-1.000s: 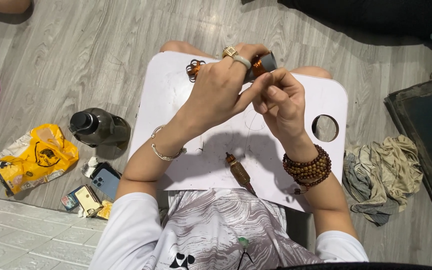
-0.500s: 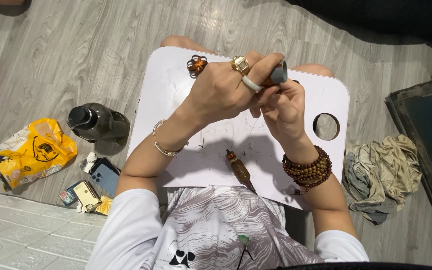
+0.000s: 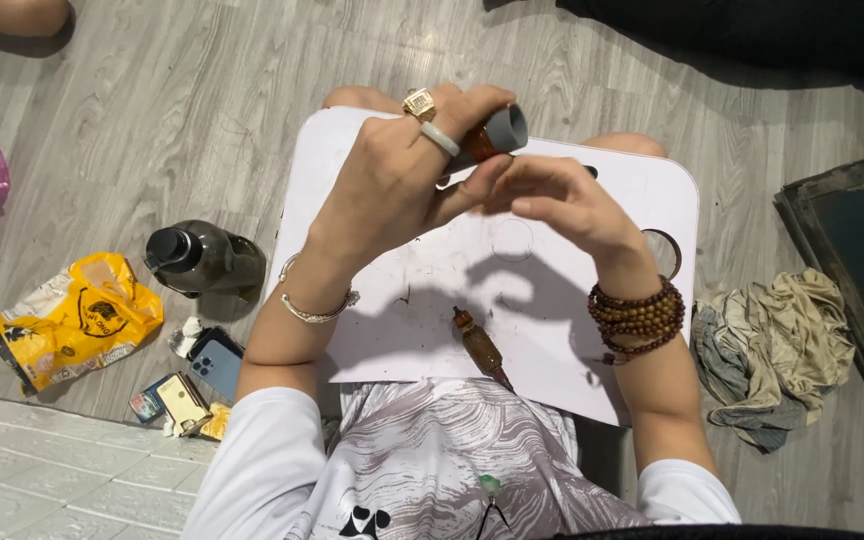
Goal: Winding copper wire around a small cylinder and assembling components on a portable tray
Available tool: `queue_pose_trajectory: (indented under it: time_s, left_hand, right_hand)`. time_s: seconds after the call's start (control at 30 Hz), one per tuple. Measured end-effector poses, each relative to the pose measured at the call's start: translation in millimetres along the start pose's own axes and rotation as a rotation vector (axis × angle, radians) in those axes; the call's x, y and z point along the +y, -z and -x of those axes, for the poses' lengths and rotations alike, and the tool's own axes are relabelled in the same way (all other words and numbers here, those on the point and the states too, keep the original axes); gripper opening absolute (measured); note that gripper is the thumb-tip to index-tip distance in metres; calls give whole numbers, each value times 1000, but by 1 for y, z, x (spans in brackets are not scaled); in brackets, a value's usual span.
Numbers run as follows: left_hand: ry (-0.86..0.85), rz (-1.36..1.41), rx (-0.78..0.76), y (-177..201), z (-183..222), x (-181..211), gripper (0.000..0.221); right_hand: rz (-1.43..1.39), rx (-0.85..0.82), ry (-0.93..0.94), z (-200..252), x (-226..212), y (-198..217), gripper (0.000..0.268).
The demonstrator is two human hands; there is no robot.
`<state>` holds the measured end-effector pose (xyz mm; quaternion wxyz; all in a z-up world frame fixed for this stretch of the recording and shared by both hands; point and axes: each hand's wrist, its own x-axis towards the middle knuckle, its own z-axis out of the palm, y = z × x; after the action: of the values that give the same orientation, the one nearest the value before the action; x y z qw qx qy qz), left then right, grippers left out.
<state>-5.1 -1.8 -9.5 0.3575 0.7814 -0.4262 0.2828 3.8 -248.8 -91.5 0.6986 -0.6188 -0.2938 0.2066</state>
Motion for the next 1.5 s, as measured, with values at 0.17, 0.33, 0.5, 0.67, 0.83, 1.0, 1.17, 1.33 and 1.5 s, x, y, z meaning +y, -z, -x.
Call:
queue_pose_trajectory:
  time_s: [0.17,0.33,0.5,0.67,0.83,1.0,1.17,1.33,1.5]
  left_hand:
    - [-45,5,-46,-7,-2,-1,41]
    - [-77,-28,-80,-12,-4,2,37]
    - [-110,-77,-84,-15,-4,4,35]
    - [-129,-92,-89,-17,-4,4,37]
    - [-142,-117,-80,-23,-3,3,35]
    - [-197,-200,-62,-28,2,3,37]
    - [-201,-204,-36,-20,1,6,38]
    - [-204,-235,4,-19,3,6,37]
    - [-222,-269,39,-15,2,5,33]
  right_hand:
    - [-180,174,217,3,-15,-29,28]
    - [-391,190,241,6,-26,-50,26]
    - [-567,269,146,3,-28,-57,16]
    - [-683,299,116,7,-18,-56,21]
    - [-713,307,153,5,-14,-57,13]
    - [-560,365,155,4,-24,-63,11]
    - [-417,378,148,1,-18,-62,15]
    - [-417,370,133,-2,-14,-61,8]
    - [-436,366,117,-6,-6,-59,22]
